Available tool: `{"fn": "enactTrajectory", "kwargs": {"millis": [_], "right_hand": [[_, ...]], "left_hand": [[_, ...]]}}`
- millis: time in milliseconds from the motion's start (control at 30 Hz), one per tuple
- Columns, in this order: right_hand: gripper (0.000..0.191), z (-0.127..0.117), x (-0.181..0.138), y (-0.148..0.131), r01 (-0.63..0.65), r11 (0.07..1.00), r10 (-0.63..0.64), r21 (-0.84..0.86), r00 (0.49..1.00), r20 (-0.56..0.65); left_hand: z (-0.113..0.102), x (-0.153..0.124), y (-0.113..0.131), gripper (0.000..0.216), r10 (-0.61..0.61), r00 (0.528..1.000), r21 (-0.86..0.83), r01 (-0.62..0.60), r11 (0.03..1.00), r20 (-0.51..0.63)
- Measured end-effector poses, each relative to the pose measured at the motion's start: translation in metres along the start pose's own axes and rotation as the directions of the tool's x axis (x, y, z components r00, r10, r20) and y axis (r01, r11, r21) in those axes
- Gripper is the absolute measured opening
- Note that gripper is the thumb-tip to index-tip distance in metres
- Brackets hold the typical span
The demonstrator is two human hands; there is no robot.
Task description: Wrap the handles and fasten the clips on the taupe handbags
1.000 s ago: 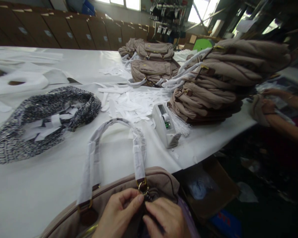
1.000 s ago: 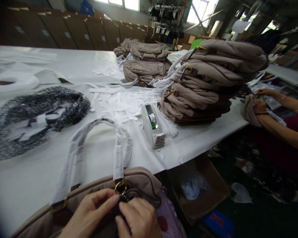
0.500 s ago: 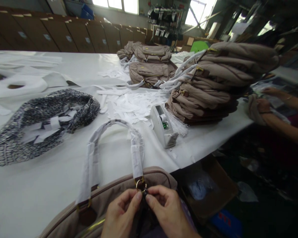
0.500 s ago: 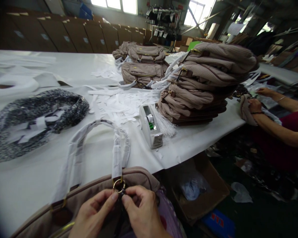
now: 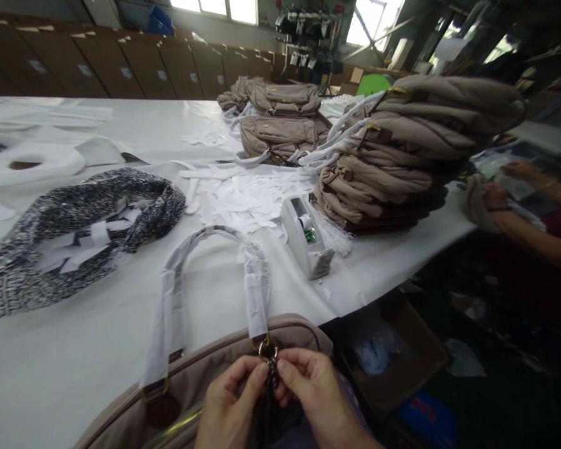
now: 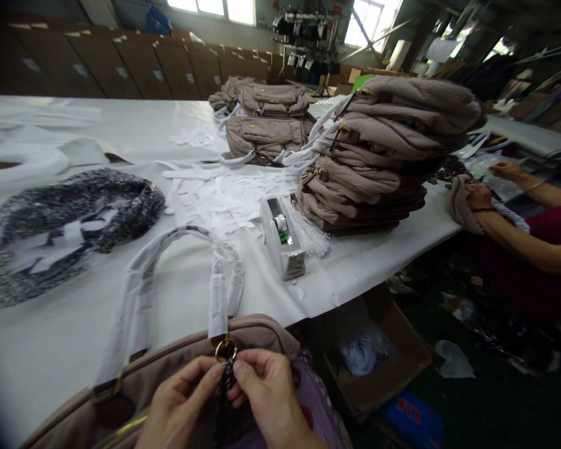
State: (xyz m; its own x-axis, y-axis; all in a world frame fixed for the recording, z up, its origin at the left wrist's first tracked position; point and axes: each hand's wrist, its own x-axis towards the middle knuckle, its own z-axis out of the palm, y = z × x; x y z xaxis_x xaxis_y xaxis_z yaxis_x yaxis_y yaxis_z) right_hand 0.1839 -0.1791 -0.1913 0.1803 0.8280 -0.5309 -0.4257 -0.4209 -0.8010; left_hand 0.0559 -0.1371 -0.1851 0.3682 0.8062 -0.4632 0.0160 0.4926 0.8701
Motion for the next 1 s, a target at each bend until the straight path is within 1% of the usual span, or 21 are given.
{"fn": "enactTrajectory", "kwargs": {"millis": [67,167,267,367,433,500,667,767,900,967,1000], "right_hand": [[0.047,-0.001,0.002,-0.003,-0.034,0.999,0.034,-0.009,0.999,0.024],[0.045,-0.004,0.004,-0.007,-0.048,0.995,0.051,-0.083,0.998,0.034],[0.046,-0.005,0.005,-0.008,-0.024,0.984,0.027,-0.177,1.0,0.012],[0.045,-0.003,0.003,-0.009,0.027,0.969,-0.029,-0.245,1.0,-0.003],[0.045,-0.001,0.001,-0.009,0.056,0.966,-0.058,-0.252,0.998,0.001],[0.043,-0.001,-0.002,-0.008,0.072,0.973,-0.07,-0.221,0.997,0.015],[0.039,-0.003,-0.007,-0.007,0.077,0.987,-0.074,-0.14,0.997,0.027],[0.035,-0.005,-0.007,-0.006,0.062,0.986,-0.059,-0.156,0.998,0.024],[0.032,-0.005,-0.005,-0.007,0.089,0.983,-0.086,-0.159,0.996,0.03],[0.027,-0.004,-0.004,-0.008,0.113,0.971,-0.112,-0.211,0.994,0.02],[0.024,-0.004,-0.004,-0.008,0.129,0.953,-0.131,-0.275,0.991,0.011]], "left_hand": [[-0.003,0.001,0.002,0.028,-0.002,0.999,0.043,0.0,0.999,0.038],[-0.009,0.002,0.003,0.026,0.022,0.997,0.153,-0.033,0.988,0.073],[-0.012,0.005,0.0,0.026,0.029,0.996,0.192,-0.044,0.98,0.081],[-0.015,0.007,-0.005,0.025,-0.008,0.999,0.18,-0.002,0.984,0.052],[-0.017,0.007,-0.007,0.026,-0.037,0.999,0.148,0.034,0.988,0.016],[-0.017,0.005,-0.005,0.027,-0.053,0.999,0.129,0.052,0.99,0.006],[-0.018,0.0,0.003,0.026,-0.007,0.995,0.17,-0.009,0.985,0.095],[-0.018,0.001,0.003,0.026,-0.011,0.991,0.182,-0.013,0.983,0.132],[-0.017,0.004,0.002,0.032,-0.042,0.994,0.192,0.022,0.981,0.102],[-0.016,0.005,0.003,0.033,-0.042,0.993,0.209,0.017,0.978,0.112],[-0.015,0.006,0.004,0.033,-0.04,0.991,0.218,0.012,0.976,0.125]]}}
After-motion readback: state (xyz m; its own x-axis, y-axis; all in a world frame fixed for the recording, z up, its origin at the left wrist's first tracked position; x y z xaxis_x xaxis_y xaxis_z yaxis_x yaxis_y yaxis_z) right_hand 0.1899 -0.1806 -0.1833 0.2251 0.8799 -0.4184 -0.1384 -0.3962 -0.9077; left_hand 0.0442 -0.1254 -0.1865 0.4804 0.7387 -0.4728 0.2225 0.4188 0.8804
